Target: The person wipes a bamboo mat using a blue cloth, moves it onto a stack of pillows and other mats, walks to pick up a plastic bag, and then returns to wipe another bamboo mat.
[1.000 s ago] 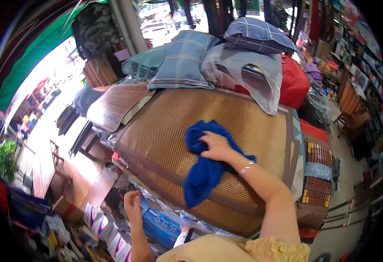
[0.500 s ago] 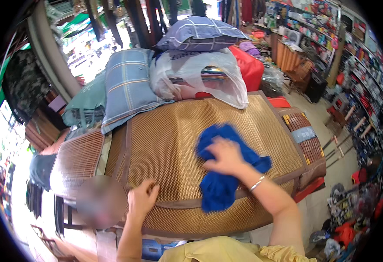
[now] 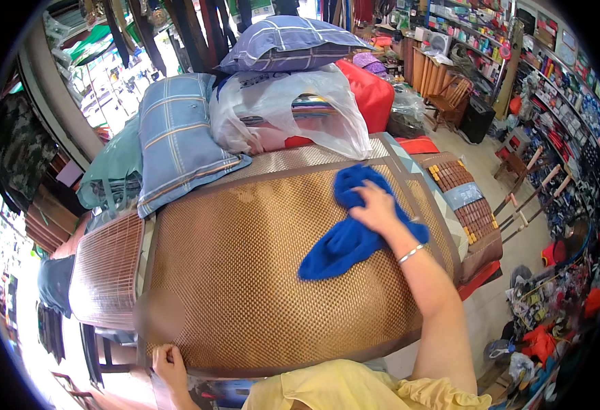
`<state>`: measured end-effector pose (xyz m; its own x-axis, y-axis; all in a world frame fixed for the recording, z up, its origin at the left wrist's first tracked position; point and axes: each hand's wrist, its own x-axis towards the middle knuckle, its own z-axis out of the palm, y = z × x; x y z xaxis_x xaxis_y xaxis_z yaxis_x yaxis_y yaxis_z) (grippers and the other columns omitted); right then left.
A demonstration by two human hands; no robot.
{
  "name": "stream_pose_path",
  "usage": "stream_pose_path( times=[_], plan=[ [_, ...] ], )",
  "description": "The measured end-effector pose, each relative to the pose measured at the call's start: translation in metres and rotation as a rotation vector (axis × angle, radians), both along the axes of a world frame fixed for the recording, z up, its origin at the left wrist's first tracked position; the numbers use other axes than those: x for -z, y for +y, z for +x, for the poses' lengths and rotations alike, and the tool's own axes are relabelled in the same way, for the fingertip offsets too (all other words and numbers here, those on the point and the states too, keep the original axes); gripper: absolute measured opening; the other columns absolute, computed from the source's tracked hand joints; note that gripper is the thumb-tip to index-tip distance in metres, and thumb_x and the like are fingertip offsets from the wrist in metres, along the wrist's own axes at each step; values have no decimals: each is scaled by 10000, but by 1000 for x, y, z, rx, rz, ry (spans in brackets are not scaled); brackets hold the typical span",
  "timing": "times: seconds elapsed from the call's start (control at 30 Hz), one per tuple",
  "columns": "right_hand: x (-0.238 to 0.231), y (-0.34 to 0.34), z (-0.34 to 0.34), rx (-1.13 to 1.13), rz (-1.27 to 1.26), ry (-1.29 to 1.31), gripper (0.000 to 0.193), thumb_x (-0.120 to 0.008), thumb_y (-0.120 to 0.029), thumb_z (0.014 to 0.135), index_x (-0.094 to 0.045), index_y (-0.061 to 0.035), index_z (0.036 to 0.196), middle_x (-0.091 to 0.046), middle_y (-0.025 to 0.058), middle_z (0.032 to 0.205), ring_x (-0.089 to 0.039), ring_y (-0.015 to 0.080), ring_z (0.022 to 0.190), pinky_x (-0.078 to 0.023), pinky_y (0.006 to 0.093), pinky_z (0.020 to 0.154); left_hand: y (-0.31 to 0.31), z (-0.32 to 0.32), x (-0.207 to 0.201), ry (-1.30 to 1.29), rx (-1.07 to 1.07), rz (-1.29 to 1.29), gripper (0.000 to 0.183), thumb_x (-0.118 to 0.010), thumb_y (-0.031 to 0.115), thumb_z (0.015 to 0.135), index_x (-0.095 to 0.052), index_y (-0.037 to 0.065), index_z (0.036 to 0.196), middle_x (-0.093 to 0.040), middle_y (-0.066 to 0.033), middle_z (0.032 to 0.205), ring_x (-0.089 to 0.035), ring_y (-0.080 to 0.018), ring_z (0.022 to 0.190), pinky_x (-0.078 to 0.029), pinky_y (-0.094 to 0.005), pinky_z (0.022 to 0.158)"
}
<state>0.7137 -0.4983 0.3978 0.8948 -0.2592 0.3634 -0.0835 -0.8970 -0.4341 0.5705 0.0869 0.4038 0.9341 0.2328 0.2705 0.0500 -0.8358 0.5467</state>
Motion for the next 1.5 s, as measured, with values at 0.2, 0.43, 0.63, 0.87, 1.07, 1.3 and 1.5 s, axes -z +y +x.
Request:
stream_pose_path(
  times=[0.2, 0.43, 0.63, 0.87, 1.07, 1.3, 1.5],
  plan=[
    [-8, -28, -2, 143, -41, 146, 551, -677, -295, 683, -640, -142, 1211, -467, 223, 1418, -497, 370, 1260, -433, 495, 1010, -61, 6, -61, 38, 2, 431, 629, -767, 248, 701, -572, 33, 1259, -448, -217, 1419, -398, -367, 1323, -228, -554, 1129],
    [-19, 213, -5, -973, -14, -144, 531, -680, -285, 661, -626, -96, 1155, -505, 179, 1365, -550, 342, 1164, -432, 499, 954, -160, 92, -16, 151, 613, 339, 707, -605, 397, 850, -416, -14, 1393, -402, -240, 1451, -340, -379, 1374, -198, -541, 1151],
    [-8, 173, 109, -701, 20, -190, 405, -642, -303, 678, -712, -112, 1029, -635, 155, 1209, -629, 315, 1051, -496, 426, 915, -162, 93, -10, 190, 580, 372, 748, -585, 388, 858, -356, -24, 1439, -332, -210, 1516, -277, -336, 1428, -143, -510, 1176],
    [13, -80, 85, 180, 13, 213, 642, -615, -475, 788, -546, -179, 1353, -473, 131, 1445, -492, 300, 1294, -394, 446, 1059, -161, 94, -13, 185, 560, 330, 776, -563, 471, 877, -350, -6, 1451, -311, -202, 1532, -262, -318, 1440, -134, -526, 1173],
    [32, -50, -22, -58, -51, 99, 597, -677, -379, 744, -573, -122, 1272, -476, 208, 1393, -440, 398, 1279, -347, 515, 1048, -159, 91, -17, 208, 528, 333, 779, -563, 478, 878, -357, -16, 1444, -318, -203, 1527, -256, -318, 1442, -145, -526, 1172],
    [-28, 203, -21, -1149, -44, 131, 590, -660, -326, 718, -572, -150, 1274, -449, 156, 1444, -415, 382, 1316, -266, 585, 1080, -161, 97, -15, 190, 585, 273, 687, -586, 478, 844, -482, 46, 1368, -443, -192, 1441, -335, -329, 1392, -186, -522, 1162],
    [-8, 332, 124, -1287, -49, 136, 517, -679, -317, 715, -652, -91, 1179, -561, 172, 1339, -513, 335, 1245, -355, 447, 1080, -142, 89, 24, -9, 576, 290, 614, -543, 487, 856, -514, 128, 1354, -499, -136, 1406, -431, -322, 1322, -213, -521, 1156]
  ],
)
